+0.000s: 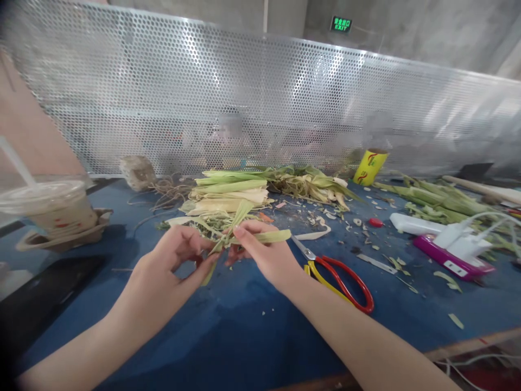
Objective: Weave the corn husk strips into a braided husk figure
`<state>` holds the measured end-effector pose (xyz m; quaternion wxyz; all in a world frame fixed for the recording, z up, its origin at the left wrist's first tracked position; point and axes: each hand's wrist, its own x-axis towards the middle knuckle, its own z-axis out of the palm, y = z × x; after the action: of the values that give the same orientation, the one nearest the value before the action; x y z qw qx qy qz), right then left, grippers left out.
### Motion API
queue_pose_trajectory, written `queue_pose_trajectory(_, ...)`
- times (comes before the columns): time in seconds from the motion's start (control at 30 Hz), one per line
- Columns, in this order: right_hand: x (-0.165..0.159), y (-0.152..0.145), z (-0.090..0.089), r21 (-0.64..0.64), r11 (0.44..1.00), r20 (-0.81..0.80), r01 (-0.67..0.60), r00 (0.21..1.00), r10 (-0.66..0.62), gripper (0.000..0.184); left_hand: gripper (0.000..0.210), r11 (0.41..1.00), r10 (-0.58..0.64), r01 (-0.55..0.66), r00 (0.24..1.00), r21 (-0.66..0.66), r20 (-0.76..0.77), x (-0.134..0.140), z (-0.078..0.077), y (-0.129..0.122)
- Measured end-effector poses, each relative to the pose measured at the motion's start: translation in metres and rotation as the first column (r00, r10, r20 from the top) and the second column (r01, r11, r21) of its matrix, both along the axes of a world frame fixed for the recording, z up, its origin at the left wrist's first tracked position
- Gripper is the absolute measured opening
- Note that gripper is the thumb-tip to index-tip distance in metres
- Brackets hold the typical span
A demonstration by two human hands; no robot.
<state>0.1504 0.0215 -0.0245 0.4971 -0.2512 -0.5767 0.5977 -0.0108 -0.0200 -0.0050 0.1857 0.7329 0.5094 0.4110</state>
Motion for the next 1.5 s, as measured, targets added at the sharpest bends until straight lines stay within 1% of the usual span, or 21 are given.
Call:
queue_pose_trajectory(0.07,0.001,0.001,-0.001,0.028,0.999,0.011,0.017,1.0,-0.017,0.019,0.01,0.996,-0.037,0.038,0.999,-0.076,0.022,0.001,0.0,0.002)
queue_pose_trajectory(0.13,0.002,0.0,-0.001,0.069,0.996,0.046,0.052,0.997,-0.055,0.018,0.009,0.983,-0.065,0.087,0.988,-0.159,0.137,0.002,-0.001,0.004)
queue_pose_trajectory(0.27,0.001,-0.002,0.0,0.122,0.986,0.132,0.112,0.983,-0.128,0.016,0.031,0.937,-0.063,0.191,0.915,-0.292,0.398,0.006,-0.003,0.005)
queue_pose_trajectory(0.33,0.0,-0.004,0.0,0.125,0.983,0.134,0.134,0.979,-0.151,0.013,0.033,0.909,-0.055,0.256,0.854,-0.327,0.517,0.009,-0.004,0.005)
queue_pose_trajectory(0.4,-0.001,-0.006,0.0,0.134,0.982,0.092,0.136,0.985,-0.149,0.009,0.03,0.867,-0.039,0.349,0.759,-0.356,0.65,0.012,-0.004,0.004)
queue_pose_trajectory(0.43,-0.002,-0.006,0.0,0.139,0.981,0.065,0.132,0.988,-0.142,0.008,0.029,0.836,-0.029,0.403,0.71,-0.373,0.704,0.013,-0.004,0.004)
queue_pose_trajectory(0.5,-0.003,-0.007,-0.002,0.141,0.982,0.023,0.122,0.992,-0.126,0.007,0.026,0.786,-0.004,0.479,0.636,-0.391,0.772,0.014,-0.004,0.004)
queue_pose_trajectory(0.53,-0.003,-0.007,-0.003,0.13,0.985,0.013,0.117,0.993,-0.12,0.006,0.023,0.781,0.0,0.488,0.623,-0.389,0.782,0.014,-0.004,0.004)
queue_pose_trajectory(0.57,-0.003,-0.008,-0.003,0.114,0.986,0.005,0.119,0.993,-0.12,0.006,0.019,0.795,-0.006,0.474,0.629,-0.378,0.777,0.013,-0.004,0.005)
queue_pose_trajectory(0.6,-0.004,-0.008,-0.004,0.097,0.988,0.0,0.12,0.993,-0.121,0.006,0.015,0.826,-0.024,0.44,0.654,-0.353,0.757,0.012,-0.003,0.005)
queue_pose_trajectory(0.67,-0.005,-0.008,-0.004,0.075,0.99,-0.005,0.121,0.993,-0.121,0.007,0.009,0.892,-0.077,0.352,0.738,-0.285,0.671,0.01,-0.001,0.006)
queue_pose_trajectory(0.7,-0.006,-0.008,-0.004,0.073,0.989,-0.011,0.126,0.992,-0.125,0.007,0.007,0.915,-0.098,0.315,0.78,-0.252,0.618,0.009,0.0,0.006)
queue_pose_trajectory(0.77,-0.007,-0.008,-0.004,0.077,0.987,-0.034,0.141,0.99,-0.139,0.007,0.006,0.936,-0.123,0.28,0.829,-0.214,0.546,0.007,0.002,0.005)
queue_pose_trajectory(0.83,-0.009,-0.009,-0.004,0.056,0.985,-0.048,0.164,0.986,-0.162,0.006,0.01,0.922,-0.143,0.306,0.838,-0.236,0.527,0.006,0.004,0.004)
queue_pose_trajectory(0.93,-0.011,-0.01,-0.004,0.0,0.978,-0.07,0.208,0.976,-0.208,0.003,0.014,0.867,-0.162,0.38,0.828,-0.323,0.537,0.007,0.006,0.003)
queue_pose_trajectory(1.0,-0.012,-0.01,-0.004,-0.011,0.974,-0.099,0.227,0.969,-0.227,0.003,0.015,0.841,-0.162,0.405,0.822,-0.36,0.545,0.008,0.007,0.005)
queue_pose_trajectory(1.13,-0.013,-0.012,-0.002,-0.038,0.967,-0.107,0.251,0.961,-0.253,0.009,0.015,0.824,-0.156,0.419,0.814,-0.38,0.56,0.01,0.005,0.007)
queue_pose_trajectory(1.27,-0.01,-0.014,0.002,-0.075,0.963,-0.079,0.259,0.961,-0.265,0.008,0.012,0.82,-0.141,0.417,0.812,-0.392,0.567,0.013,0.003,0.006)
queue_pose_trajectory(1.37,-0.007,-0.011,0.001,-0.056,0.968,-0.048,0.244,0.968,-0.246,0.011,0.012,0.818,-0.131,0.421,0.8,-0.393,0.585,0.014,0.002,0.005)
queue_pose_trajectory(1.5,-0.002,-0.005,-0.002,0.054,0.987,0.129,0.149,0.979,-0.155,0.017,0.012,0.827,-0.147,0.436,0.778,-0.356,0.611,0.012,-0.001,0.007)
